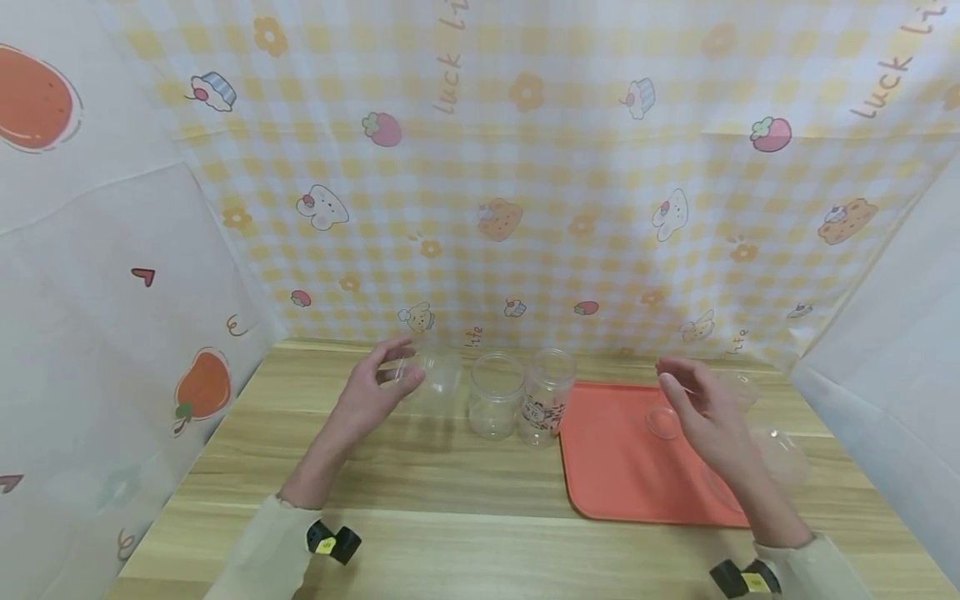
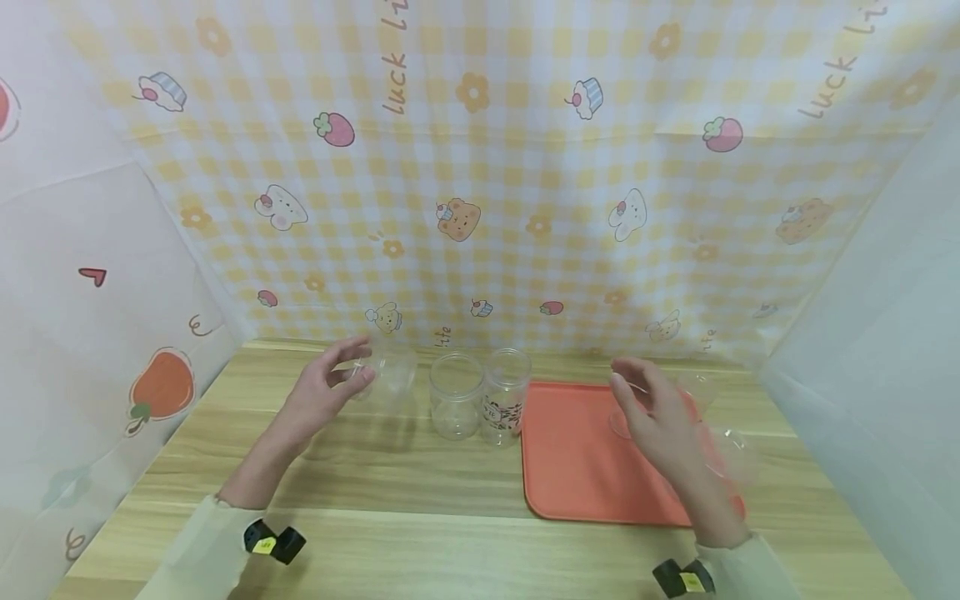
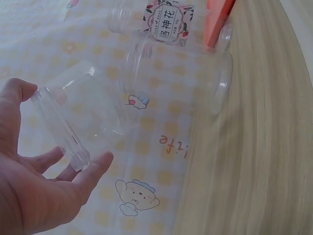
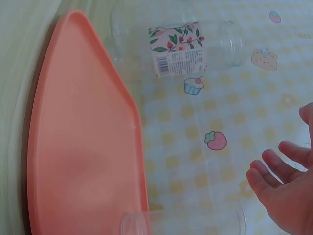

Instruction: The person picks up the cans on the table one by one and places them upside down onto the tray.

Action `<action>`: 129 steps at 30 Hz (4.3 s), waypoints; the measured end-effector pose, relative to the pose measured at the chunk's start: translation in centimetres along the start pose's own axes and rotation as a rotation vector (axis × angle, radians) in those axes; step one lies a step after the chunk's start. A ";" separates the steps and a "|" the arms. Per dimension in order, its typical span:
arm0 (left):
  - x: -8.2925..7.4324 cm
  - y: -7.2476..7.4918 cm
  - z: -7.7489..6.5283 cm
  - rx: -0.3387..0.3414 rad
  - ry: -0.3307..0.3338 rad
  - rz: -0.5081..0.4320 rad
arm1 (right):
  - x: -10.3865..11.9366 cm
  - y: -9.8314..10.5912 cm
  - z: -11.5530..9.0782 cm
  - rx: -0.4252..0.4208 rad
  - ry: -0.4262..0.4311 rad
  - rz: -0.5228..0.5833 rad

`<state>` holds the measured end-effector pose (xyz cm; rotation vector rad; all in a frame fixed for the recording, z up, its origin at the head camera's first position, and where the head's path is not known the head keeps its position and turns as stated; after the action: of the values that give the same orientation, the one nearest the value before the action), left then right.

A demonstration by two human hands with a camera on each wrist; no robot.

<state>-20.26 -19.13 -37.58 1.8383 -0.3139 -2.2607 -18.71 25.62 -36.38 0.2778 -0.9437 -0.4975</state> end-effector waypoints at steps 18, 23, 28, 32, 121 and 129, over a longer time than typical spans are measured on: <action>-1.0 -1.9 0.2 -0.004 -0.044 -0.184 | 1.1 -1.6 0.3 0.002 -0.032 0.143; -1.4 -2.5 0.4 -0.025 -0.047 -0.184 | 1.2 -2.0 0.5 -0.010 -0.031 0.195; -1.6 -3.0 0.5 -0.025 -0.065 -0.186 | 1.4 -2.4 0.6 -0.009 -0.031 0.245; -1.8 -3.3 0.6 -0.024 -0.078 -0.195 | 1.6 -2.7 0.6 0.000 -0.036 0.281; -2.8 -7.9 0.0 0.059 -0.120 -0.449 | 3.9 -6.1 0.5 0.046 -0.071 0.472; -3.1 -8.2 -0.1 0.067 -0.137 -0.453 | 4.3 -6.5 0.5 0.043 -0.075 0.492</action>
<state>-19.78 -10.42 -37.07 1.9501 0.0137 -2.7081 -18.88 17.85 -35.97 0.0595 -1.0546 -0.0358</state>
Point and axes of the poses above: each hand's wrist, its own z-axis towards the middle knuckle, its own y-axis out of the back of the hand, x = y × z, the point moved 2 cm from there along z, towards the middle knuckle, and after that the axes turned 7 degrees about -x, right-handed, at the moved point
